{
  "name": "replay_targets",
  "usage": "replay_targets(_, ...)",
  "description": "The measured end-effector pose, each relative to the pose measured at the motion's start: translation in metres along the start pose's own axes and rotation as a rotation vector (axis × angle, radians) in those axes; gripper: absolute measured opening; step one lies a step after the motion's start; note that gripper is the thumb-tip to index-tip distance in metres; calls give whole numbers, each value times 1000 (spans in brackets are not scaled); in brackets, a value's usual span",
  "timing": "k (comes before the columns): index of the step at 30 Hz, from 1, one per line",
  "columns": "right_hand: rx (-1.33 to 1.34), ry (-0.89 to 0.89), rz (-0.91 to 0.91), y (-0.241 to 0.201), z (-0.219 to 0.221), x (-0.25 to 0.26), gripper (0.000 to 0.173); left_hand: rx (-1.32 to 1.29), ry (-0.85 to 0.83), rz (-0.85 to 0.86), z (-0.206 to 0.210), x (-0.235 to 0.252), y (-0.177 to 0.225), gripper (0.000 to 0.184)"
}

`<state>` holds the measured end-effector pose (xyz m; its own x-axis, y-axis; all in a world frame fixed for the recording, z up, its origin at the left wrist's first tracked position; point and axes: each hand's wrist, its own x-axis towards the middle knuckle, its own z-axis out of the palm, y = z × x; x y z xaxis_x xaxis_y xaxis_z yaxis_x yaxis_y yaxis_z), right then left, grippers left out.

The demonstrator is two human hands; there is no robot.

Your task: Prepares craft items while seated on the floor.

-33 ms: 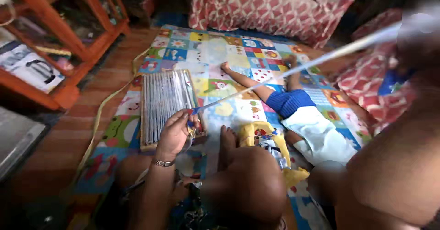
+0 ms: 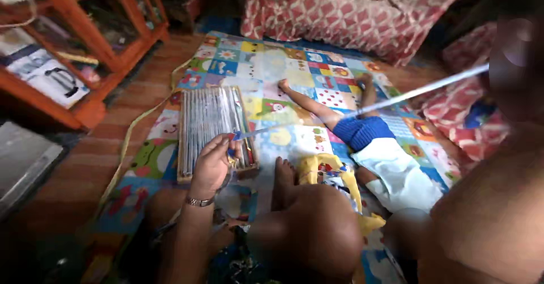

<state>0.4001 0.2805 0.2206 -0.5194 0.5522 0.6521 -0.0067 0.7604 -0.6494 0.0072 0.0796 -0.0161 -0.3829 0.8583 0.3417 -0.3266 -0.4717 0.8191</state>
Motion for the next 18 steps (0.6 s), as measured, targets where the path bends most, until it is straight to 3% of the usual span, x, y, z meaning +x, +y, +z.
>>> replay_targets(1, -199, -52, 51, -10, 29, 3, 19, 50, 52, 41, -8, -5, 11, 34)
replay_targets(3, -530, -331, 141, -23, 84, 5, 14, 158, 80, 108, -17, -15, 32, 33)
replay_targets(5, -626, -635, 187, -17, 136, 6, 8, 246, 23, 142, -15, -22, 47, 31)
replay_targets(8, -401, -839, 71, -4, 205, 1, 41, 332, -144, 191, -2, -24, 53, 26)
replay_targets(10, -109, -919, 113, -2, 244, 0, 63, 324, -206, 209, 10, -23, 53, 24)
replay_targets(11, 44, -936, 152, -1, 260, -2, 65, 312, -212, 222, 15, -22, 51, 24)
replay_targets(14, 335, -916, 258, 3, 288, -11, 34, 365, -138, 272, 21, -22, 45, 24)
replay_targets(16, 352, -883, 293, 8, 292, -15, 14, 376, -70, 295, 20, -23, 39, 24)
replay_targets(18, 320, -884, 292, 12, 292, -18, 15, 348, 20, 286, 20, -26, 34, 24)
